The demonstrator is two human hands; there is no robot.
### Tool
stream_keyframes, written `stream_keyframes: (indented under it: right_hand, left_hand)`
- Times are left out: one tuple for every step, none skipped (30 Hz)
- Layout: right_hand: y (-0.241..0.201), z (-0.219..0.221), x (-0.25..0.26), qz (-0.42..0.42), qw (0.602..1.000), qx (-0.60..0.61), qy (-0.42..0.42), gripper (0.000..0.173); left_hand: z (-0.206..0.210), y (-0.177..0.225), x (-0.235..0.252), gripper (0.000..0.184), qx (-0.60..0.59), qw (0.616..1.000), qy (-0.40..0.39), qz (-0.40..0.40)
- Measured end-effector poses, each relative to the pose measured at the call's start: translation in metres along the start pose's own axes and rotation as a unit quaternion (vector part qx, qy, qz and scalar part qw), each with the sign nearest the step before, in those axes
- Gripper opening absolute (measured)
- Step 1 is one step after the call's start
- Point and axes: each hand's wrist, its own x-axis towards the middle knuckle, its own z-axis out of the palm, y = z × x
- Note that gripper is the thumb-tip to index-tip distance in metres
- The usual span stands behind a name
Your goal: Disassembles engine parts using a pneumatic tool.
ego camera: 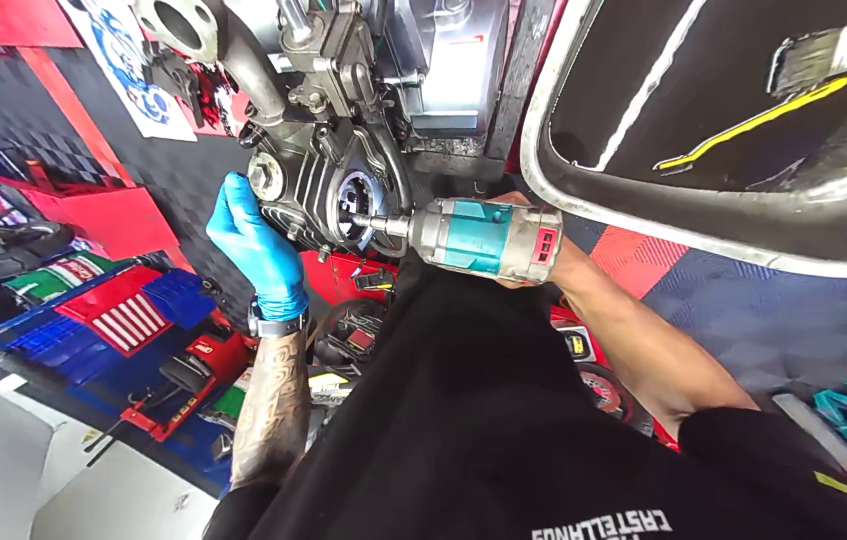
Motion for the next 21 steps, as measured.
stream_keyframes:
  right_hand:
    - [0.008, 0.001, 0.002, -0.017, 0.999, 0.026, 0.009, 0.048]
    - [0.014, 0.001, 0.003, -0.014, 0.999, 0.033, 0.010, 0.059]
    - [0.017, 0.001, 0.003, -0.015, 0.999, 0.032, 0.010, 0.065]
    - [0.017, 0.001, 0.002, -0.009, 0.999, 0.034, 0.006, 0.069]
    - [0.018, 0.003, 0.001, -0.002, 0.999, 0.039, 0.001, 0.072]
    - [0.018, 0.005, 0.001, 0.000, 0.999, 0.046, 0.002, 0.070]
    - [0.019, 0.007, -0.001, -0.002, 0.999, 0.043, -0.001, 0.067]
    - [0.022, 0.009, -0.004, -0.008, 1.000, 0.023, 0.001, 0.064]
    - [0.023, 0.011, -0.006, -0.016, 1.000, 0.007, 0.018, 0.058]
    - [0.024, 0.013, -0.006, -0.025, 0.999, 0.010, 0.037, 0.052]
    - [0.024, 0.014, -0.005, -0.033, 0.998, 0.027, 0.056, 0.048]
    - [0.024, 0.017, -0.005, -0.040, 0.996, 0.051, 0.068, 0.046]
    - [0.024, 0.020, -0.005, -0.050, 0.993, 0.080, 0.076, 0.044]
    - [0.025, 0.024, -0.005, -0.061, 0.990, 0.093, 0.083, 0.043]
    - [0.028, 0.029, -0.007, -0.069, 0.989, 0.093, 0.089, 0.044]
    - [0.033, 0.034, -0.010, -0.075, 0.988, 0.091, 0.096, 0.046]
    - [0.037, 0.038, -0.012, -0.079, 0.987, 0.090, 0.107, 0.047]
    - [0.038, 0.042, -0.014, -0.078, 0.986, 0.091, 0.116, 0.046]
    - [0.035, 0.043, -0.015, -0.071, 0.986, 0.091, 0.120, 0.043]
    - [0.029, 0.043, -0.014, -0.060, 0.987, 0.087, 0.121, 0.040]
    - [0.020, 0.042, -0.013, -0.039, 0.988, 0.086, 0.124, 0.035]
  left_hand:
    - [0.001, 0.000, 0.000, 0.036, -0.001, 1.000, 0.005, 0.000]
    - [0.002, 0.000, 0.000, 0.036, -0.003, 1.000, 0.007, -0.001]
    - [0.003, -0.001, 0.000, 0.036, -0.006, 1.000, 0.009, -0.001]
    - [0.002, -0.002, -0.001, 0.036, -0.006, 1.000, 0.011, -0.003]
    - [0.002, -0.002, -0.001, 0.036, -0.002, 1.000, 0.012, -0.004]
    - [0.002, -0.001, 0.000, 0.036, -0.001, 1.000, 0.012, -0.007]
    - [0.001, 0.000, 0.000, 0.037, 0.000, 1.000, 0.009, -0.013]
    - [0.000, 0.001, 0.000, 0.037, -0.001, 1.000, 0.002, -0.021]
    - [-0.002, 0.003, -0.001, 0.038, -0.001, 1.000, -0.009, -0.030]
    - [-0.004, 0.005, 0.000, 0.038, -0.001, 0.999, -0.019, -0.038]
    - [-0.006, 0.006, 0.000, 0.038, -0.003, 0.999, -0.025, -0.040]
    - [-0.008, 0.006, 0.000, 0.038, -0.004, 0.999, -0.026, -0.041]
    - [-0.008, 0.005, 0.000, 0.037, -0.004, 0.999, -0.022, -0.038]
    - [-0.008, 0.004, -0.001, 0.037, -0.005, 0.999, -0.015, -0.036]
    - [-0.007, 0.002, -0.002, 0.037, -0.007, 0.999, -0.008, -0.035]
    - [-0.007, 0.001, -0.003, 0.036, -0.008, 0.999, -0.004, -0.034]
    - [-0.006, 0.001, -0.003, 0.036, -0.011, 0.999, -0.003, -0.031]
    - [-0.006, 0.001, -0.002, 0.036, -0.012, 1.000, -0.005, -0.029]
    - [-0.006, 0.002, -0.002, 0.036, -0.013, 1.000, -0.008, -0.027]
    - [-0.006, 0.003, -0.001, 0.036, -0.011, 0.999, -0.012, -0.028]
    - [-0.007, 0.003, -0.001, 0.037, -0.008, 0.999, -0.013, -0.028]
